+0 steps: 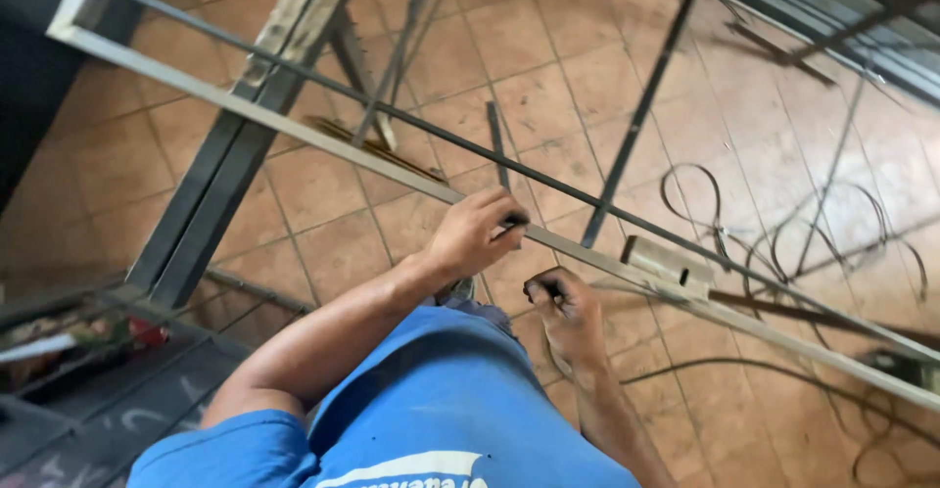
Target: Assembling a metal frame by positioning metal rods into the structure
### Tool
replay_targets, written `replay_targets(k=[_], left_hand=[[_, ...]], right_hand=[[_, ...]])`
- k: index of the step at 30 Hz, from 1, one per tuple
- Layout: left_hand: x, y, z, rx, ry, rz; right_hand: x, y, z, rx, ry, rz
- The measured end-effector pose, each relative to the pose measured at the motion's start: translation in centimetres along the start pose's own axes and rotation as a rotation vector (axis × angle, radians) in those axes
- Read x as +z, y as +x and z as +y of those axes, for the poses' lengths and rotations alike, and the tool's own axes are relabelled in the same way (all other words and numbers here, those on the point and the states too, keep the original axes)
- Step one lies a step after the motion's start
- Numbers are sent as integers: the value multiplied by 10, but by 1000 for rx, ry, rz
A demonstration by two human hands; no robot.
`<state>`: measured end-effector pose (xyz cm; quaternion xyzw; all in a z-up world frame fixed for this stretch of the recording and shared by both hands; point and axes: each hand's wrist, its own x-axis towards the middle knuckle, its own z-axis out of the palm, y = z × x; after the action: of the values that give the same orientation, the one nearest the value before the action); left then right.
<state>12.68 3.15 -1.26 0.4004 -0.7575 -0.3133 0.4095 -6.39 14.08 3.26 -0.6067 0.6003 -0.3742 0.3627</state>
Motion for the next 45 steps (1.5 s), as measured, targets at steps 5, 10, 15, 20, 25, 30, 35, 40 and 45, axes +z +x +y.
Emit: replay_targets(k=[5,10,15,20,25,30,35,40,45], left_hand=[[-95,-14,-35,-30,158,69],[-204,-4,-89,-146,545,159],[-230,47,-90,-541,469,-439],[-212,86,-157,-600,63,-912],[-206,92,-189,-678,-272,-1077],[-207,95,-173,-714,-254,-1098],[-215,101,-157,-718,-40,-1130],[-208,93,-160,-748,20,-1139],[-199,85,-162,-751,-21,-1096]], right_hand=[[29,48,-38,-223,-140,10],[65,92,-78,-263,-101,-50],[133,145,-82,-131,-311,-209],[182,187,-114,220,-387,-426],[202,206,-115,381,-358,-458],[204,222,-130,478,-321,-494],[211,220,-101,485,-380,-531],[210,217,-93,592,-324,-563],[210,219,-105,580,-320,-587]])
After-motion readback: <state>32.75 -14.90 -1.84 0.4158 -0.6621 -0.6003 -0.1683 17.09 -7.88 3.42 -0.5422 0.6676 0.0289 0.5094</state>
